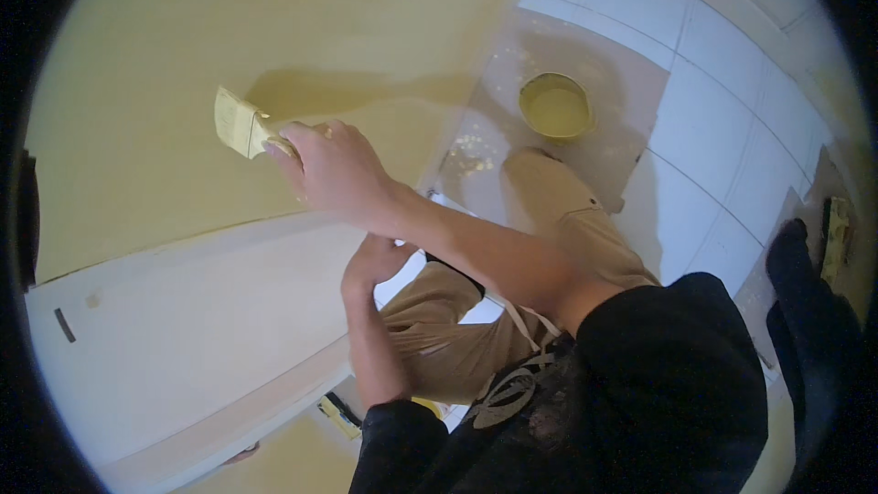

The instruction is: The person paints a wall by dipping a paint brush into a container of paint and brushing the paint onto the wall surface.

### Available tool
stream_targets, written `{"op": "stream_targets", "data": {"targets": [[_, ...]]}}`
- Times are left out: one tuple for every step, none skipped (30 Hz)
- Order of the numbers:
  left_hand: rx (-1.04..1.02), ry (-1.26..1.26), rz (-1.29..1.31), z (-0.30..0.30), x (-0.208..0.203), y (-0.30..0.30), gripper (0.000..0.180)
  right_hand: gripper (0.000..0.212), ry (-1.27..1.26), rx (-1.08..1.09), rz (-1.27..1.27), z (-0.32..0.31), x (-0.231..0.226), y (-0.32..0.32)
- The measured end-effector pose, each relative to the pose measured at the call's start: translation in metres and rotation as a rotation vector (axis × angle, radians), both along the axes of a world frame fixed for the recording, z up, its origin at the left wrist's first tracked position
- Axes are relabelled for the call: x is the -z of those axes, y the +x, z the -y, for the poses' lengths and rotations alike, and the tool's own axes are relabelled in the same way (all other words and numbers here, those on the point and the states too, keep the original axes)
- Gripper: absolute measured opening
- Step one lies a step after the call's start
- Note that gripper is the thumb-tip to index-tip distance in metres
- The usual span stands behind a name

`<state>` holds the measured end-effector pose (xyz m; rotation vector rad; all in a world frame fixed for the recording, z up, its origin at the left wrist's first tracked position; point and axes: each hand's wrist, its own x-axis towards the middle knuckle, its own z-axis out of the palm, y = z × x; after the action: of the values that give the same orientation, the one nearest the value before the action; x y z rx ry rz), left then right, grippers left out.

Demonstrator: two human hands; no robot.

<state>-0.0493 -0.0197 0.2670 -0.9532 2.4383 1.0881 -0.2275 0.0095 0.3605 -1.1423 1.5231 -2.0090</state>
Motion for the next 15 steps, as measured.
{"op": "stream_targets", "data": {"targets": [[0.015, 0.026, -0.009, -0.006, -0.003, -0.009, 0.059, 0.028, 0.073, -0.011, -0.007, 0.008, 0.019, -0.005], [-0.058, 0.003, 0.113, -0.014, -0.018, -0.021, 0.059, 0.030, 0.142, -0.028, -0.012, 0.015, 0.043, -0.011], [-0.127, -0.020, 0.234, -0.019, -0.025, -0.030, 0.059, 0.032, 0.200, 0.011, -0.038, 0.021, 0.082, -0.016], [-0.127, 0.000, 0.224, -0.020, -0.026, -0.029, 0.059, 0.034, 0.251, 0.040, -0.063, 0.027, 0.123, -0.017], [-0.117, -0.020, 0.206, -0.019, -0.022, -0.027, 0.059, 0.036, 0.359, 0.055, -0.113, 0.020, 0.164, -0.027], [-0.124, -0.047, 0.191, -0.016, -0.019, -0.021, 0.059, 0.037, 0.459, 0.056, -0.164, 0.006, 0.194, -0.039], [-0.142, -0.019, 0.177, -0.012, -0.017, -0.014, 0.059, 0.035, 0.626, 0.047, -0.261, -0.013, 0.207, -0.057], [-0.124, -0.066, 0.170, -0.011, -0.018, -0.007, 0.060, 0.034, 0.792, 0.035, -0.359, -0.037, 0.218, -0.077], [-0.109, -0.117, 0.165, -0.011, -0.019, -0.001, 0.061, 0.031, 0.647, 0.022, -0.324, -0.063, 0.226, -0.099], [-0.127, -0.092, 0.150, -0.010, -0.018, -0.002, 0.061, 0.029, 0.512, 0.009, -0.292, -0.093, 0.235, -0.125], [-0.115, -0.105, 0.152, -0.008, -0.018, -0.001, 0.061, 0.029, 0.381, -0.012, -0.268, -0.123, 0.242, -0.150], [-0.098, -0.116, 0.157, -0.009, -0.017, -0.001, 0.061, 0.027, 0.657, 0.010, -0.318, -0.131, 0.237, -0.181], [-0.103, -0.132, 0.145, -0.010, -0.019, -0.002, 0.060, 0.025, 0.933, -0.009, -0.396, -0.137, 0.228, -0.210], [-0.123, -0.119, 0.141, -0.011, -0.024, -0.003, 0.060, 0.025, 1.033, -0.033, -0.500, -0.133, 0.212, -0.220], [-0.132, -0.066, 0.188, -0.012, -0.028, -0.009, 0.061, 0.025, 1.134, -0.049, -0.608, -0.133, 0.207, -0.231]]}}
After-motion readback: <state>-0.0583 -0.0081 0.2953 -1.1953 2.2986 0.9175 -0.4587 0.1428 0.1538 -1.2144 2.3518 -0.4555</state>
